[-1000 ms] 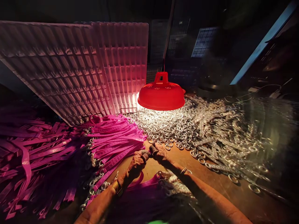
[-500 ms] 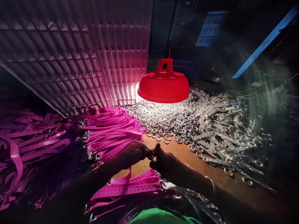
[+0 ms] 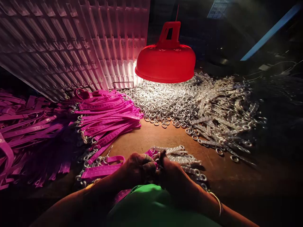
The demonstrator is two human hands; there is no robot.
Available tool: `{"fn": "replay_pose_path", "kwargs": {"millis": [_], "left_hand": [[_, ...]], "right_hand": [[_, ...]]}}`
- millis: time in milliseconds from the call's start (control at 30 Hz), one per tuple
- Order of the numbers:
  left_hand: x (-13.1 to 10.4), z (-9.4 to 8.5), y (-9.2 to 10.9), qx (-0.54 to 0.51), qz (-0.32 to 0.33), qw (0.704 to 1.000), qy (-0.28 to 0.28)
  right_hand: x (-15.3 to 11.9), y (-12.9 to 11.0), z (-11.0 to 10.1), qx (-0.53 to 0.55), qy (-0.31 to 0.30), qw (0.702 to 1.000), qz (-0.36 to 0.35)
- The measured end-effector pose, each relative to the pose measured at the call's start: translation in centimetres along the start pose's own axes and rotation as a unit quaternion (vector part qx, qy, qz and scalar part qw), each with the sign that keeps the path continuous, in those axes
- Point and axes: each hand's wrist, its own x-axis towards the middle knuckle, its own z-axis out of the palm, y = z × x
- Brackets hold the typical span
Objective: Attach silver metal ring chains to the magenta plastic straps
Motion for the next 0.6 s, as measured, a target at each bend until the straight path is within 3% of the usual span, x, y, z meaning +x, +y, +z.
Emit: {"fn": "replay_pose_path", "kwargs": {"millis": [133, 233, 400, 500, 600], "left_hand": [[0.6, -0.1, -0.9, -0.077, -0.027, 0.997, -0.01], [1.2, 0.0, -0.9, -0.067, -0.047, 0.997, 0.005], [2.6, -0.5, -0.1, -0.012, -0.015, 1.0, -0.015], [2.5, -2.3, 1.2, 0.106, 0.003, 0.994, -0.023], [1.0, -5.5, 2.8, 0.299, -0.011, 0.953, 0.041]], "right_hand": [[0.6, -1.2, -0.6, -0.031, -0.067, 0.997, -0.029], [1.0, -1.3, -1.4, -0.072, -0.12, 0.99, -0.031], [2.2, -0.6, -2.3, -0.146, -0.129, 0.98, -0.049], [3.0, -0.3, -3.1, -0.172, -0.123, 0.973, -0.09], [3.2, -0.1, -4.6, -0.21, -0.114, 0.961, -0.136]]}}
